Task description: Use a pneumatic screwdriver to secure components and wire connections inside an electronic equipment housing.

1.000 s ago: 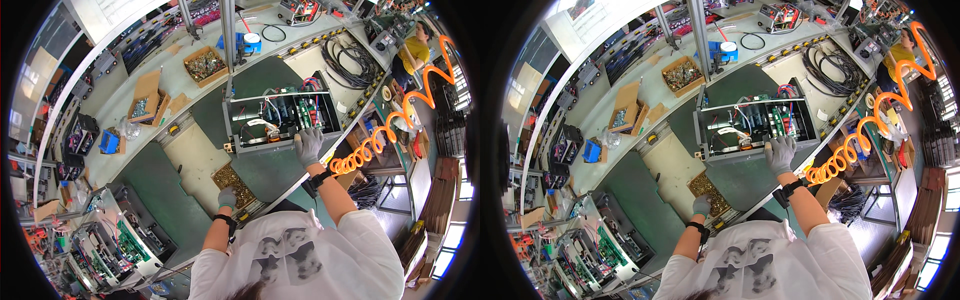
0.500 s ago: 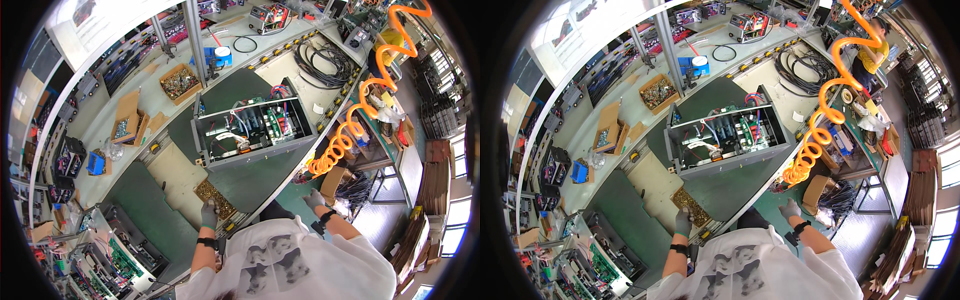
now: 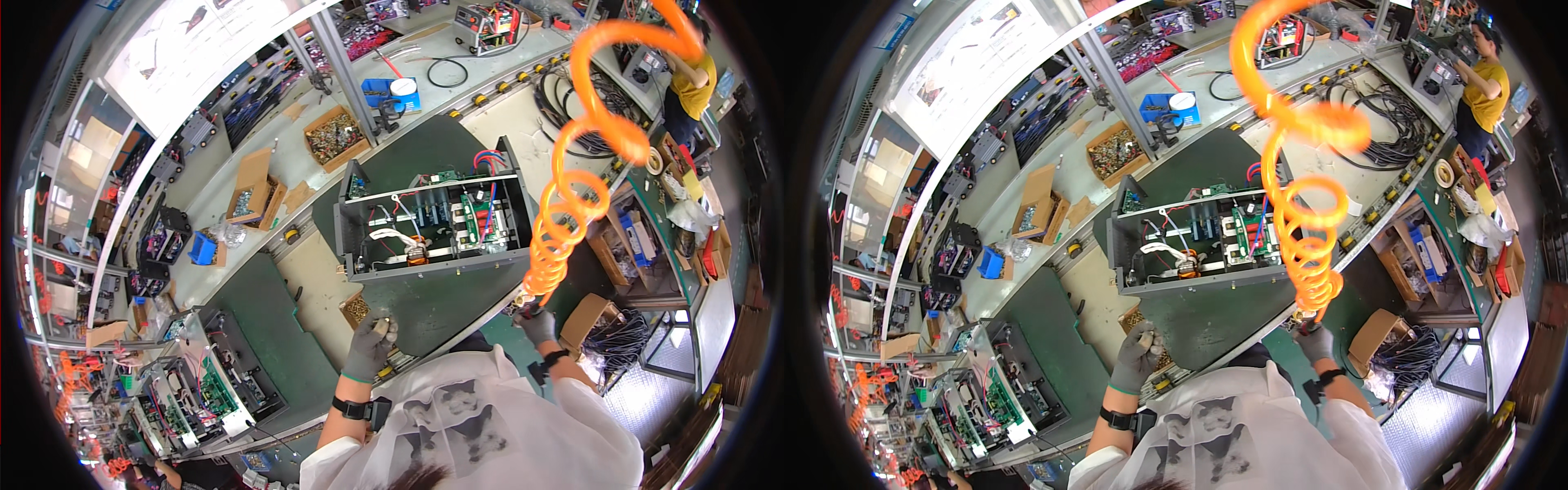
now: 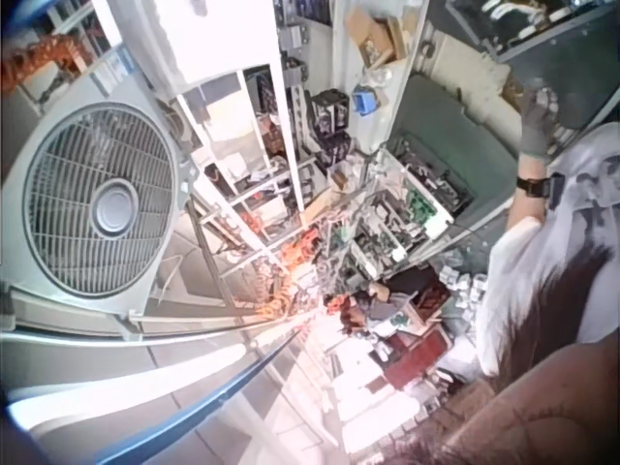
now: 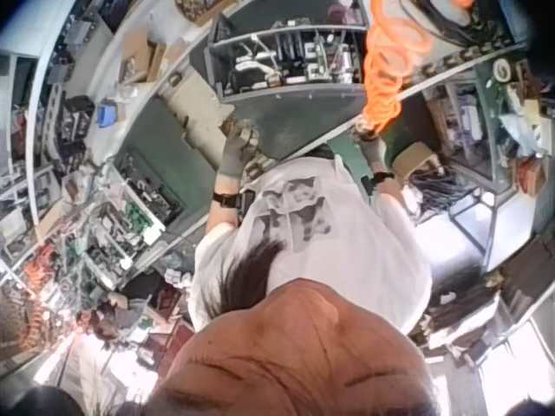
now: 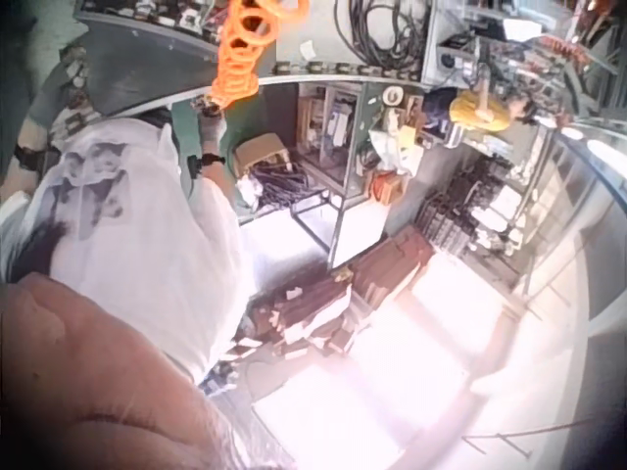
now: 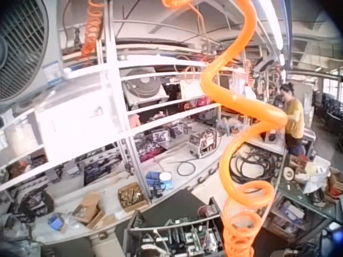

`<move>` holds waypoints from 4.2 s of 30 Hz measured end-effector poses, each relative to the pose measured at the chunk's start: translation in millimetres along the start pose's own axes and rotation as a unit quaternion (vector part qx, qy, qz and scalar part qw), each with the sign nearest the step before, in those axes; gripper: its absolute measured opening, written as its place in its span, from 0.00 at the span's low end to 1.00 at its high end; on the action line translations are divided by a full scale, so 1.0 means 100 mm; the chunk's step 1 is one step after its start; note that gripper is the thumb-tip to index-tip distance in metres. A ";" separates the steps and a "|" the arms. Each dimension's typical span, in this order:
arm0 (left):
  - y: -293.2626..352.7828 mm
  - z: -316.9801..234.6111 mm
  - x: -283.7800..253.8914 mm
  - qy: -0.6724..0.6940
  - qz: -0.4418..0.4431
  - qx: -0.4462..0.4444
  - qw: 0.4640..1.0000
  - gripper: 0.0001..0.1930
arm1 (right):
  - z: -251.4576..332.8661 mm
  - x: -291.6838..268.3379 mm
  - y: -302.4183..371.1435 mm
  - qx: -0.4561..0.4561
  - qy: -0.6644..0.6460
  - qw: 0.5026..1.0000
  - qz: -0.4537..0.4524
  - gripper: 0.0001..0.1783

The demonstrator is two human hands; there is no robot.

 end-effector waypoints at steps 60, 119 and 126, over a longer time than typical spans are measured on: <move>-1.42 -0.71 0.33 -0.230 0.018 -0.037 0.972 0.17 | 2.75 -1.48 0.24 -0.354 -0.752 0.549 0.090 0.10; -2.09 -0.08 1.34 -0.756 0.436 -0.199 0.446 0.06 | 2.23 -1.16 -0.59 -0.140 -0.733 0.638 0.192 0.14; -2.27 -0.11 1.09 -0.863 0.315 -0.232 0.321 0.09 | 2.21 -1.14 -0.60 -0.151 -0.745 0.622 0.186 0.14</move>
Point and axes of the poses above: each hand's wrist, its own y-axis away from the middle knuckle, its own x-axis out of the palm, z = x × y, the point moved 6 cm from there along -y, towards the middle knuckle, and after that the axes turned 9 degrees about z, right-handed, at the moved point
